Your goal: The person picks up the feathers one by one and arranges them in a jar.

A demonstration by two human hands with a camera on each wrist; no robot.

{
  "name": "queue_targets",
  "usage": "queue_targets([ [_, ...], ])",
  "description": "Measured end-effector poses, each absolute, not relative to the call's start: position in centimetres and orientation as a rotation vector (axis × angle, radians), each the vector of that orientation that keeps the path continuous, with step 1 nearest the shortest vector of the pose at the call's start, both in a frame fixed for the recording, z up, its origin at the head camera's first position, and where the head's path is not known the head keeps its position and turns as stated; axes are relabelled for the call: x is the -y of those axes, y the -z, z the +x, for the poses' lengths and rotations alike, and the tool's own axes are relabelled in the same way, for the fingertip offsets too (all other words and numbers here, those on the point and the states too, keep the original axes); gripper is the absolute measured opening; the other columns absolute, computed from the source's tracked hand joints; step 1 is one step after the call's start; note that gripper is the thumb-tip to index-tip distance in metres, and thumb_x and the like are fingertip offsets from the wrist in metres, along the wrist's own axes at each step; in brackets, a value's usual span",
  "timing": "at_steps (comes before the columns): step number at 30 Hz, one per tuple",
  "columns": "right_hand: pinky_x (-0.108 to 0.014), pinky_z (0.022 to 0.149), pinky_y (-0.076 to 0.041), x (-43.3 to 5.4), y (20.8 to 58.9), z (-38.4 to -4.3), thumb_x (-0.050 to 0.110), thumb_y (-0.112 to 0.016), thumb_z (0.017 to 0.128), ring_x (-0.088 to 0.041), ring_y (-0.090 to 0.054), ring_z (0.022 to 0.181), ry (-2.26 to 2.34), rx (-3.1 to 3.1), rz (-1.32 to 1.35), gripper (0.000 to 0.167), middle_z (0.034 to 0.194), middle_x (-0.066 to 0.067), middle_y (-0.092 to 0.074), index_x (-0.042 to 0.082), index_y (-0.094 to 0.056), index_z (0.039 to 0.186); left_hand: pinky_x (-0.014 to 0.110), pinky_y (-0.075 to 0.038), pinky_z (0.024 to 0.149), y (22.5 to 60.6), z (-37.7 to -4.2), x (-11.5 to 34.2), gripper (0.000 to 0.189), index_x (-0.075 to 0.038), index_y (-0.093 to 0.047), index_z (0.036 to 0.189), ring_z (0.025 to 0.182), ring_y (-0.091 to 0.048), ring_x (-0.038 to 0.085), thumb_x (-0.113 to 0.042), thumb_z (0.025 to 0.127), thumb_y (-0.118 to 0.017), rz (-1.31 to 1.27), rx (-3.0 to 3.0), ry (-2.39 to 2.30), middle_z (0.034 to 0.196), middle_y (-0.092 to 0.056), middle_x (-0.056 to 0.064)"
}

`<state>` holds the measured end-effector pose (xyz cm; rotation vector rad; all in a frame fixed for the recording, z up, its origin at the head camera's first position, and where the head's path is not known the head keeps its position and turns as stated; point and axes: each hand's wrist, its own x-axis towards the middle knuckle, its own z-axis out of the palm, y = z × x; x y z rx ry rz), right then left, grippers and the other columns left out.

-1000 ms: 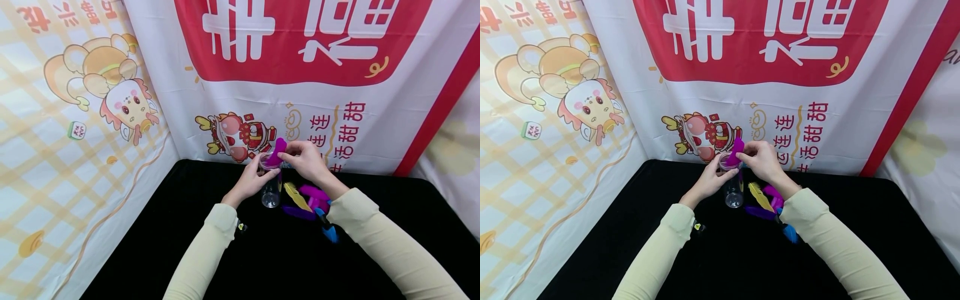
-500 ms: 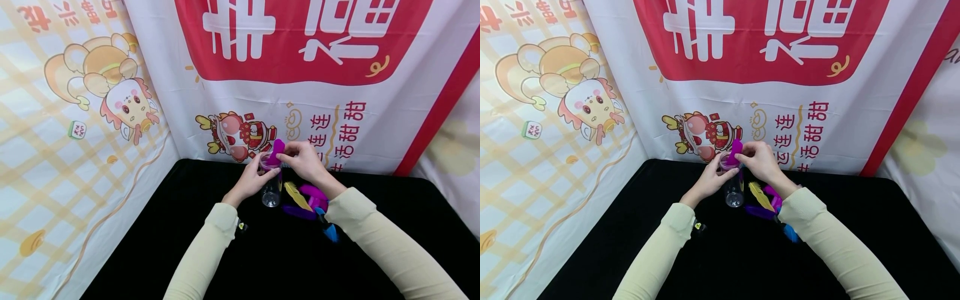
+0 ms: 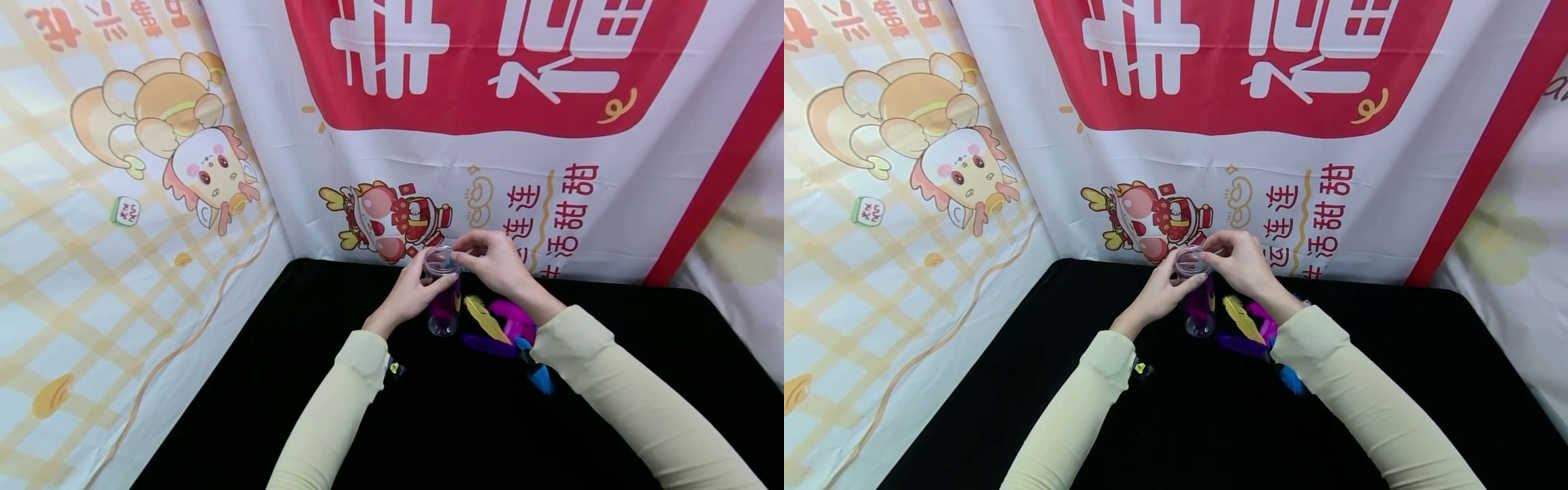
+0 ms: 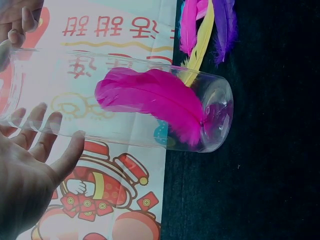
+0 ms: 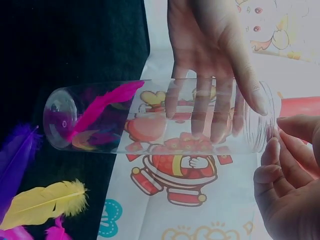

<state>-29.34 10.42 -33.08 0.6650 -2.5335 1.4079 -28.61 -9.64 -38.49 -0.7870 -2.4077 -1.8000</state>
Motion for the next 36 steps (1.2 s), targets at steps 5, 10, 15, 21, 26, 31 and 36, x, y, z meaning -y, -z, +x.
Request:
queue_targets([
  [5,-0.03,0.07,-0.053,-10.6,32.9,-29.4,0.017,-0.075,0.095,-0.022,-0.069,0.081,-1.391,2.55,0.669,0.014,0.097,-0.01,-0.076,0.006,-0.076,0.104,0.056,-0.044,0.109,37.8,-28.2,9.8,0.06,-0.004,-0.042,0.149,0.134,-0.053,0.034,-0.024,0.1,-0.07,-0.777,2.43,1.808,0.145,-0.053,0.021],
  [10,-0.033,0.069,-0.054,-10.9,32.6,-29.4,0.02,-0.075,0.095,-0.023,-0.07,0.082,-1.374,2.553,0.678,0.015,0.098,-0.009,-0.075,0.008,-0.076,0.104,0.048,-0.047,0.107,37.6,-28.2,9.9,0.061,-0.005,-0.042,0.15,0.134,-0.054,0.031,-0.025,0.1,-0.07,-0.762,2.449,1.777,0.144,-0.054,0.018],
  [15,-0.035,0.07,-0.055,-11.3,32.4,-29.2,0.022,-0.074,0.096,-0.023,-0.069,0.083,-1.365,2.569,0.682,0.015,0.099,-0.007,-0.074,0.01,-0.075,0.105,0.045,-0.048,0.107,37.3,-28.0,10.0,0.06,-0.005,-0.042,0.15,0.133,-0.055,0.028,-0.026,0.1,-0.069,-0.761,2.464,1.76,0.143,-0.055,0.016],
  [21,-0.039,0.072,-0.055,-11.6,32.2,-28.9,0.024,-0.074,0.096,-0.024,-0.069,0.084,-1.349,2.586,0.679,0.015,0.101,-0.006,-0.074,0.011,-0.075,0.104,0.043,-0.049,0.106,38.2,-28.8,9.9,0.059,-0.009,-0.044,0.149,0.13,-0.056,0.021,-0.026,0.1,-0.07,-0.742,2.46,1.749,0.14,-0.057,0.011],
  [26,-0.04,0.074,-0.054,-11.9,32.1,-28.7,0.024,-0.074,0.096,-0.024,-0.069,0.085,-1.335,2.592,0.682,0.015,0.104,-0.006,-0.073,0.012,-0.075,0.105,0.044,-0.048,0.107,40.0,-30.3,9.9,0.059,-0.016,-0.045,0.149,0.13,-0.055,0.02,-0.032,0.099,-0.071,-0.724,2.442,1.751,0.14,-0.057,0.007],
  [31,-0.039,0.073,-0.055,-12.4,32.4,-28.5,0.022,-0.074,0.096,-0.024,-0.069,0.085,-1.323,2.597,0.682,0.015,0.106,-0.007,-0.073,0.01,-0.075,0.105,0.046,-0.049,0.106,40.6,-30.6,10.0,0.059,-0.019,-0.046,0.147,0.131,-0.055,0.023,-0.037,0.098,-0.071,-0.744,2.428,1.75,0.141,-0.057,0.01],
  [36,-0.037,0.072,-0.056,-13.0,32.7,-28.2,0.021,-0.074,0.096,-0.025,-0.07,0.085,-1.316,2.616,0.677,0.016,0.105,-0.007,-0.074,0.008,-0.075,0.106,0.041,-0.049,0.105,40.7,-30.3,9.8,0.056,-0.022,-0.047,0.145,0.129,-0.056,0.016,-0.04,0.097,-0.071,-0.732,2.441,1.741,0.14,-0.057,0.011],
])
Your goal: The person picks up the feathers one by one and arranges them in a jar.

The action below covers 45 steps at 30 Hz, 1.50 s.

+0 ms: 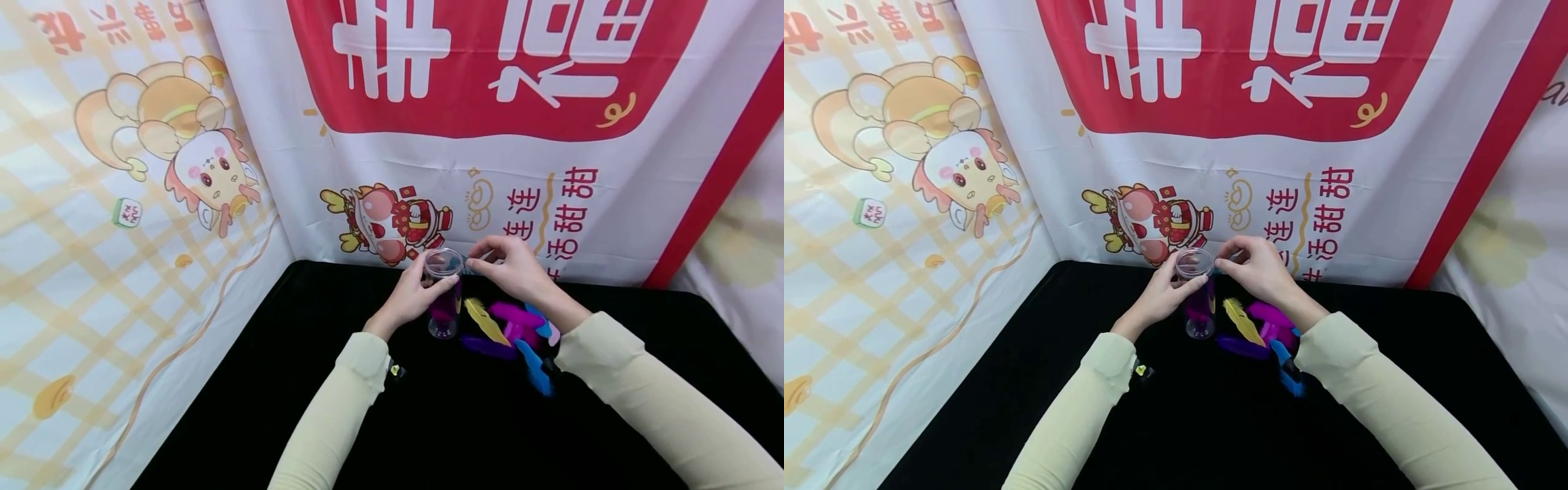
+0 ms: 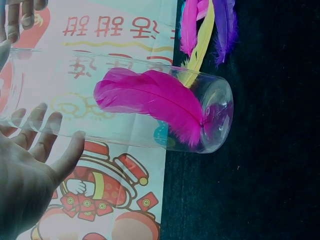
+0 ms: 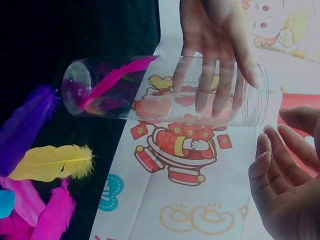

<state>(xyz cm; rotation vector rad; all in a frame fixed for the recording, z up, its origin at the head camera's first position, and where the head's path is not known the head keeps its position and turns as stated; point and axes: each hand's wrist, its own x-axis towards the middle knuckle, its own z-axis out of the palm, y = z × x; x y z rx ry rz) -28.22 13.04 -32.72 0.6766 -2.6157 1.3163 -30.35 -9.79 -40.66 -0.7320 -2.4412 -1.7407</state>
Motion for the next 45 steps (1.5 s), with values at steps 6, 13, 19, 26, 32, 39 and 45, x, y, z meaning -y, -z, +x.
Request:
queue_targets([
  [6,-0.034,0.072,-0.055,-13.9,33.3,-28.1,0.019,-0.075,0.095,-0.022,-0.07,0.084,-1.272,2.622,0.693,0.013,0.103,-0.008,-0.074,0.009,-0.075,0.103,0.041,-0.049,0.105,40.7,-30.2,9.6,0.058,-0.02,-0.047,0.146,0.129,-0.055,0.015,-0.042,0.097,-0.07,-0.708,2.458,1.733,0.14,-0.057,0.008],
  [13,-0.038,0.073,-0.056,-14.8,34.1,-28.0,0.019,-0.075,0.095,-0.022,-0.07,0.085,-1.272,2.655,0.696,0.014,0.102,-0.006,-0.074,0.008,-0.075,0.104,0.041,-0.049,0.105,40.6,-30.1,9.7,0.058,-0.021,-0.046,0.146,0.133,-0.054,0.022,-0.042,0.098,-0.07,-0.698,2.469,1.73,0.138,-0.058,0.003],
  [19,-0.037,0.073,-0.055,-15.3,34.3,-27.9,0.019,-0.074,0.096,-0.022,-0.069,0.086,-1.269,2.672,0.687,0.016,0.102,-0.006,-0.074,0.007,-0.075,0.107,0.041,-0.049,0.105,40.5,-30.1,9.7,0.056,-0.023,-0.047,0.145,0.133,-0.054,0.025,-0.042,0.098,-0.07,-0.707,2.462,1.725,0.136,-0.059,0.001],
  [26,-0.034,0.072,-0.057,-15.7,34.7,-27.8,0.017,-0.075,0.095,-0.025,-0.071,0.086,-1.252,2.67,0.701,0.011,0.101,-0.006,-0.075,0.009,-0.076,0.103,0.041,-0.049,0.105,40.7,-30.2,9.7,0.064,-0.012,-0.044,0.149,0.133,-0.054,0.026,-0.041,0.098,-0.07,-0.717,2.466,1.7,0.137,-0.058,0.004],
  [32,-0.038,0.074,-0.056,-16.1,35.0,-27.6,0.018,-0.075,0.095,-0.022,-0.07,0.086,-1.213,2.725,0.648,0.011,0.099,-0.005,-0.074,0.01,-0.075,0.103,0.041,-0.05,0.105,40.6,-30.2,9.7,0.065,-0.012,-0.045,0.149,0.133,-0.054,0.025,-0.042,0.097,-0.07,-0.711,2.468,1.696,0.136,-0.059,0.002],
  [39,-0.036,0.072,-0.055,-16.6,35.4,-27.6,0.015,-0.075,0.095,-0.023,-0.07,0.082,-1.205,2.745,0.659,0.008,0.096,-0.005,-0.075,0.009,-0.076,0.1,0.039,-0.05,0.104,40.6,-30.2,9.6,0.061,-0.018,-0.047,0.147,0.13,-0.055,0.017,-0.044,0.097,-0.07,-0.693,2.479,1.7,0.135,-0.06,0.0],
  [45,-0.035,0.072,-0.054,-17.1,36.0,-27.6,0.016,-0.075,0.095,-0.021,-0.069,0.08,-1.195,2.762,0.661,0.006,0.094,-0.004,-0.074,0.011,-0.076,0.098,0.039,-0.05,0.104,40.6,-30.1,9.7,0.058,-0.021,-0.048,0.146,0.128,-0.056,0.012,-0.043,0.097,-0.071,-0.684,2.483,1.695,0.135,-0.06,0.0],
])
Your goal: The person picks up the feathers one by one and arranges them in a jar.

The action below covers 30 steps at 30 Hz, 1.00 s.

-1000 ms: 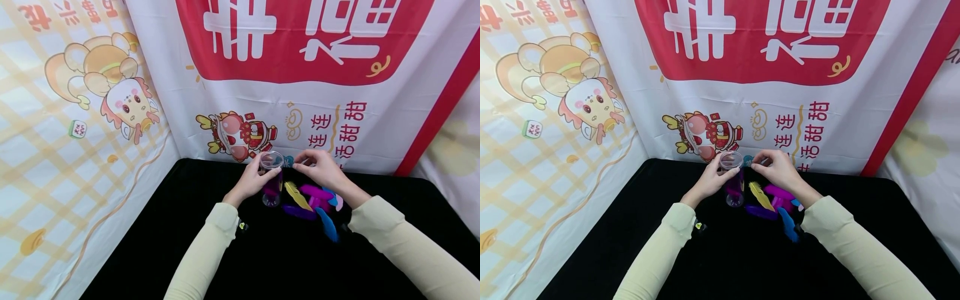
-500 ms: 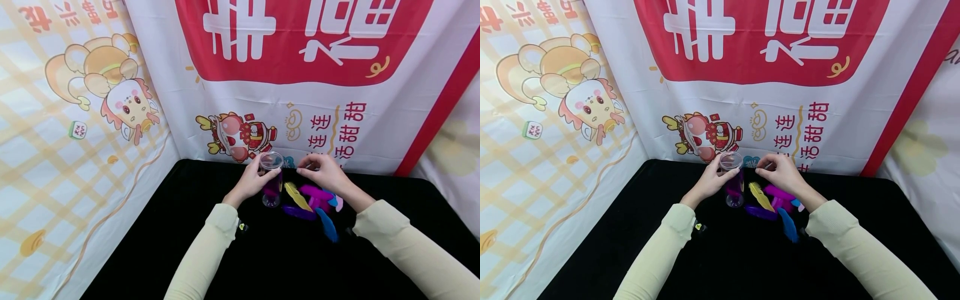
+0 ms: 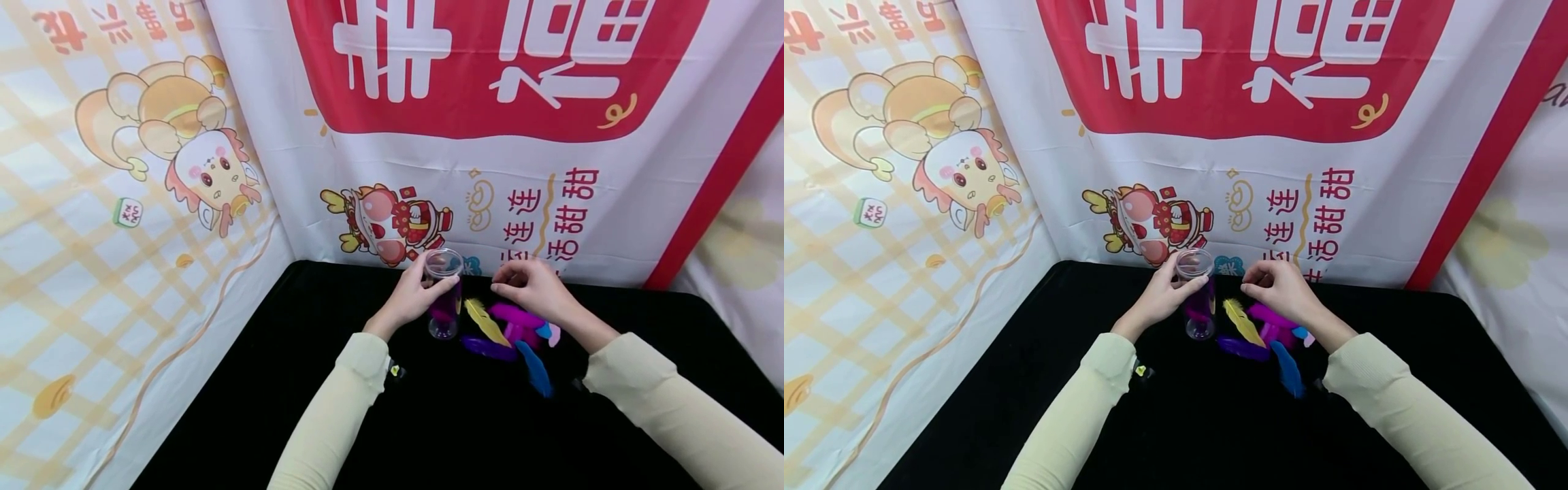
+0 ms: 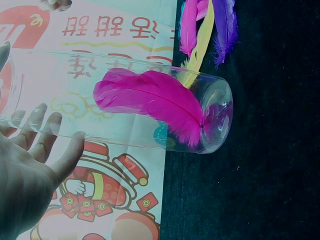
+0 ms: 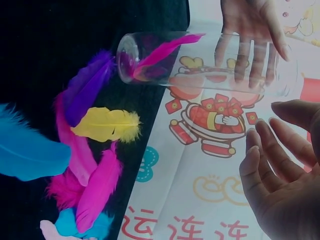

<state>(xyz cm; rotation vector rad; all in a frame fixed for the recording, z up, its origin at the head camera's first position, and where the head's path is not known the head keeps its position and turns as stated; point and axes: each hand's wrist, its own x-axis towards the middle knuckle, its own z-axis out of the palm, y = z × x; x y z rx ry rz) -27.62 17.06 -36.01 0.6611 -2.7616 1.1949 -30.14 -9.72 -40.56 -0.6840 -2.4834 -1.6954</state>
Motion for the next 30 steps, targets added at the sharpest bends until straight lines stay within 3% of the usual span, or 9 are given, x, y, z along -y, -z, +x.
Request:
queue_targets([
  [8,-0.036,0.071,-0.053,-17.8,36.3,-27.3,0.016,-0.074,0.095,-0.022,-0.066,0.083,-1.203,2.784,0.662,0.008,0.095,-0.005,-0.072,0.01,-0.075,0.1,0.039,-0.05,0.104,40.5,-30.2,9.7,0.063,-0.014,-0.046,0.148,0.128,-0.056,0.017,-0.042,0.097,-0.07,-0.705,2.48,1.689,0.134,-0.06,0.001],
  [16,-0.036,0.075,-0.053,-18.2,36.7,-27.0,0.018,-0.075,0.095,-0.02,-0.067,0.084,-1.184,2.808,0.649,0.009,0.094,-0.004,-0.074,0.011,-0.075,0.101,0.038,-0.051,0.103,40.7,-30.4,9.8,0.056,-0.024,-0.049,0.144,0.128,-0.056,0.016,-0.044,0.096,-0.071,-0.712,2.465,1.696,0.133,-0.06,-0.001],
  [23,-0.038,0.076,-0.052,-19.0,37.3,-27.0,0.019,-0.075,0.095,-0.019,-0.067,0.086,-1.156,2.823,0.646,0.01,0.094,-0.002,-0.074,0.011,-0.076,0.1,0.04,-0.049,0.105,40.7,-30.3,9.7,0.061,-0.02,-0.047,0.147,0.13,-0.055,0.016,-0.043,0.096,-0.071,-0.71,2.466,1.709,0.139,-0.059,0.007],
  [26,-0.037,0.076,-0.052,-19.4,37.6,-26.9,0.019,-0.076,0.095,-0.019,-0.067,0.087,-1.165,2.828,0.647,0.01,0.095,-0.002,-0.074,0.01,-0.076,0.1,0.041,-0.049,0.105,40.7,-30.2,9.7,0.062,-0.019,-0.046,0.148,0.132,-0.054,0.022,-0.043,0.096,-0.071,-0.701,2.47,1.719,0.139,-0.058,0.005],
  [30,-0.036,0.075,-0.052,-19.6,37.9,-26.8,0.019,-0.076,0.095,-0.019,-0.066,0.087,-1.157,2.834,0.632,0.009,0.094,-0.002,-0.073,0.011,-0.076,0.099,0.041,-0.049,0.105,40.5,-30.1,9.8,0.061,-0.021,-0.047,0.147,0.132,-0.054,0.02,-0.043,0.096,-0.071,-0.701,2.472,1.708,0.137,-0.058,0.002],
])
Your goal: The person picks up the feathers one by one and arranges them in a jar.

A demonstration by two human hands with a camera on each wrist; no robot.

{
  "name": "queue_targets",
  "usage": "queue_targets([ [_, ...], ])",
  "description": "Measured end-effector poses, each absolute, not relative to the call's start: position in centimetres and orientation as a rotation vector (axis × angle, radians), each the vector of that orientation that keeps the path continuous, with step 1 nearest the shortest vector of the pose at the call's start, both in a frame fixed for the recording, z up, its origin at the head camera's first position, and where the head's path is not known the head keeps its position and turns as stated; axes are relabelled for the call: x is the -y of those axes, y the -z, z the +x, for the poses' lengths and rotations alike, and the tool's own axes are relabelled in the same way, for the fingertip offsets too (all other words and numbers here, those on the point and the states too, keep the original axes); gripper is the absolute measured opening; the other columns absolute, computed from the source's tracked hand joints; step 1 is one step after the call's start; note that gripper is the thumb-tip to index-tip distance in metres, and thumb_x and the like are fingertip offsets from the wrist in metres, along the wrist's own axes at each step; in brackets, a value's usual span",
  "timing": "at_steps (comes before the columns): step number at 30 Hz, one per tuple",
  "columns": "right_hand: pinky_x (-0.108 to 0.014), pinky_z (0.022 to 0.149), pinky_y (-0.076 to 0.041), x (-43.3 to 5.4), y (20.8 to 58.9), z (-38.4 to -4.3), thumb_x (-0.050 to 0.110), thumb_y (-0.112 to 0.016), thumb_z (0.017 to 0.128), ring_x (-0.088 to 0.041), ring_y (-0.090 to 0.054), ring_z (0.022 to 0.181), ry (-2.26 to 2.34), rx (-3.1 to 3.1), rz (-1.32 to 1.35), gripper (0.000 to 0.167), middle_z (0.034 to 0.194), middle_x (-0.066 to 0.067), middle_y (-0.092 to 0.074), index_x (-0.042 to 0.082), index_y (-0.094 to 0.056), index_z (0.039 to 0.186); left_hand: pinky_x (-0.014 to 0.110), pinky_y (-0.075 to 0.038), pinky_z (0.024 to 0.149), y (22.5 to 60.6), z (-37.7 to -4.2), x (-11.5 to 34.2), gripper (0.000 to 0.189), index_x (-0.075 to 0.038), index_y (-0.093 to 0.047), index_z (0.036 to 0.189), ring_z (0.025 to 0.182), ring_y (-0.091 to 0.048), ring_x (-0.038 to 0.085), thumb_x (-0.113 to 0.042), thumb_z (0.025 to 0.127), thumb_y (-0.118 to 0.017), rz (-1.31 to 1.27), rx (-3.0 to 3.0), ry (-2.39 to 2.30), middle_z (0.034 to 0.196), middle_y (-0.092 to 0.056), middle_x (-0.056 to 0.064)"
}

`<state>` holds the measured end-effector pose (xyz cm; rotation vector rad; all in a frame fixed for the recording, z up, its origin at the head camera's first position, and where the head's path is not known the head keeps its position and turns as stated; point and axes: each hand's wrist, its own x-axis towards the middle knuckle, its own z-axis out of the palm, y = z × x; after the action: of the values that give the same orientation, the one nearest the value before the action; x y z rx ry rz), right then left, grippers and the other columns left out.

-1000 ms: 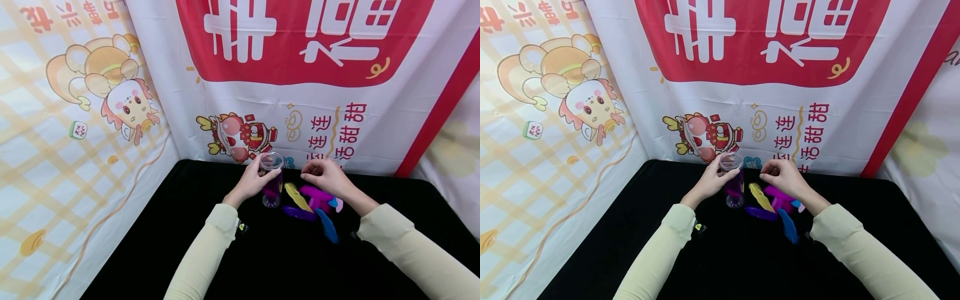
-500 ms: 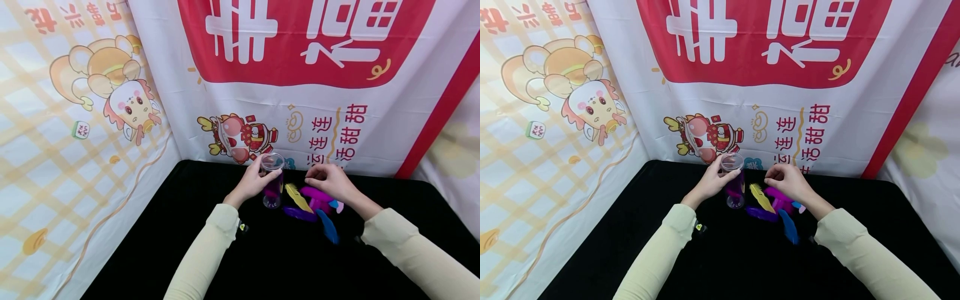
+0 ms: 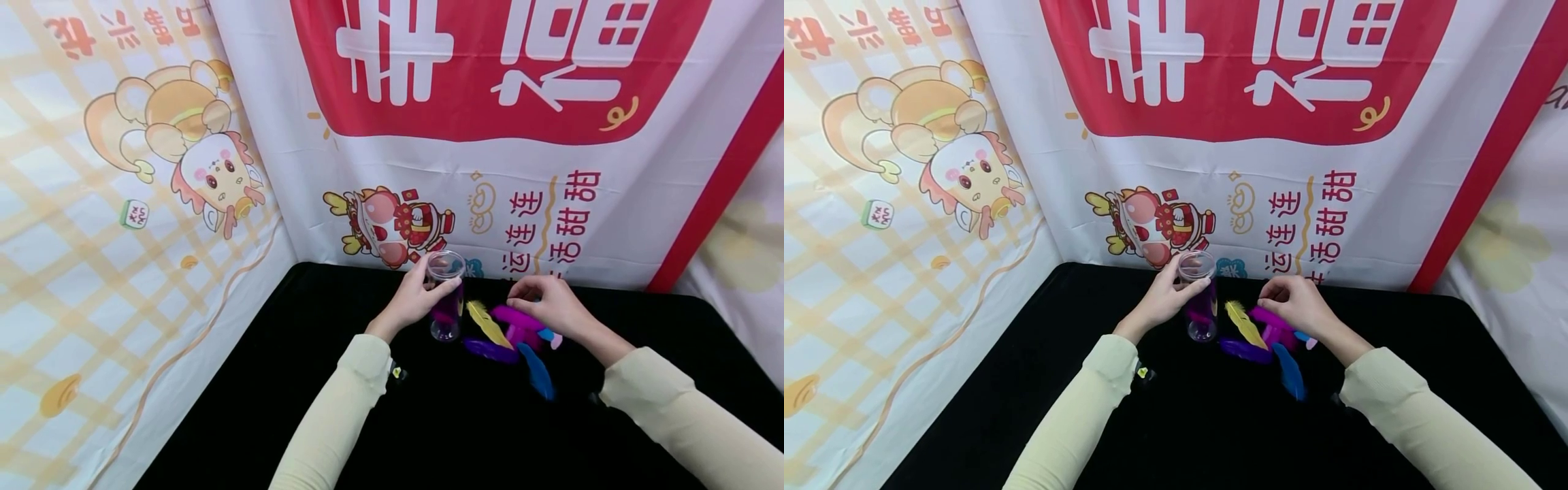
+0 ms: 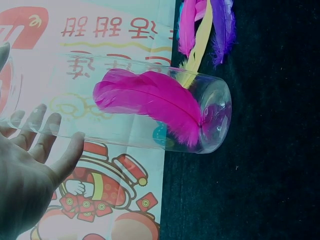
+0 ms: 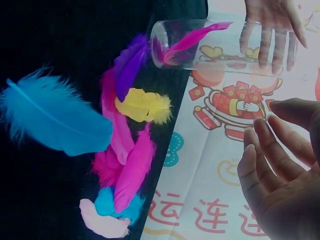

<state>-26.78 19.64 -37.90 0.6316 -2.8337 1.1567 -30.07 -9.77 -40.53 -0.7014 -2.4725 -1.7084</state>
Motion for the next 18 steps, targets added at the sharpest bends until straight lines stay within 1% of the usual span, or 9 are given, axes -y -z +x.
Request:
queue_targets([
  [4,-0.037,0.077,-0.051,-19.8,38.3,-26.6,0.02,-0.076,0.094,-0.018,-0.066,0.087,-1.143,2.847,0.625,0.01,0.094,-0.001,-0.073,0.012,-0.076,0.099,0.041,-0.049,0.105,40.5,-30.1,9.8,0.061,-0.02,-0.047,0.147,0.128,-0.055,0.013,-0.042,0.096,-0.071,-0.71,2.469,1.702,0.137,-0.059,0.004],
  [8,-0.037,0.078,-0.051,-20.1,38.6,-26.7,0.021,-0.076,0.094,-0.019,-0.066,0.09,-1.147,2.877,0.617,0.012,0.097,-0.002,-0.073,0.011,-0.076,0.099,0.041,-0.049,0.105,40.6,-30.1,9.8,0.061,-0.018,-0.047,0.147,0.128,-0.055,0.013,-0.042,0.096,-0.071,-0.717,2.462,1.703,0.137,-0.059,0.008],
  [10,-0.037,0.078,-0.052,-20.3,38.8,-26.7,0.022,-0.076,0.094,-0.021,-0.066,0.091,-1.152,2.891,0.611,0.012,0.099,-0.002,-0.073,0.011,-0.076,0.1,0.04,-0.049,0.105,40.6,-30.2,9.7,0.059,-0.02,-0.048,0.146,0.128,-0.056,0.014,-0.042,0.096,-0.071,-0.713,2.462,1.706,0.137,-0.059,0.006],
  [14,-0.036,0.075,-0.053,-20.5,39.3,-26.7,0.021,-0.075,0.094,-0.022,-0.067,0.092,-1.166,2.905,0.606,0.012,0.099,-0.003,-0.074,0.01,-0.076,0.101,0.038,-0.049,0.105,40.7,-30.2,9.7,0.055,-0.024,-0.049,0.143,0.129,-0.056,0.017,-0.042,0.096,-0.071,-0.705,2.463,1.706,0.133,-0.06,-0.001],
  [17,-0.037,0.064,-0.056,-20.6,39.7,-26.6,0.022,-0.075,0.094,-0.024,-0.067,0.09,-1.206,2.926,0.574,0.014,0.097,-0.005,-0.073,0.01,-0.075,0.102,0.037,-0.049,0.105,40.8,-30.3,9.7,0.055,-0.024,-0.049,0.144,0.128,-0.056,0.015,-0.042,0.096,-0.071,-0.702,2.462,1.705,0.132,-0.06,-0.002],
  [18,-0.037,0.062,-0.057,-20.7,39.7,-26.6,0.022,-0.075,0.094,-0.024,-0.066,0.09,-1.213,2.931,0.57,0.014,0.097,-0.006,-0.073,0.01,-0.075,0.102,0.037,-0.049,0.105,40.8,-30.3,9.7,0.056,-0.025,-0.049,0.144,0.128,-0.056,0.014,-0.042,0.096,-0.072,-0.698,2.464,1.705,0.133,-0.06,-0.002],
])
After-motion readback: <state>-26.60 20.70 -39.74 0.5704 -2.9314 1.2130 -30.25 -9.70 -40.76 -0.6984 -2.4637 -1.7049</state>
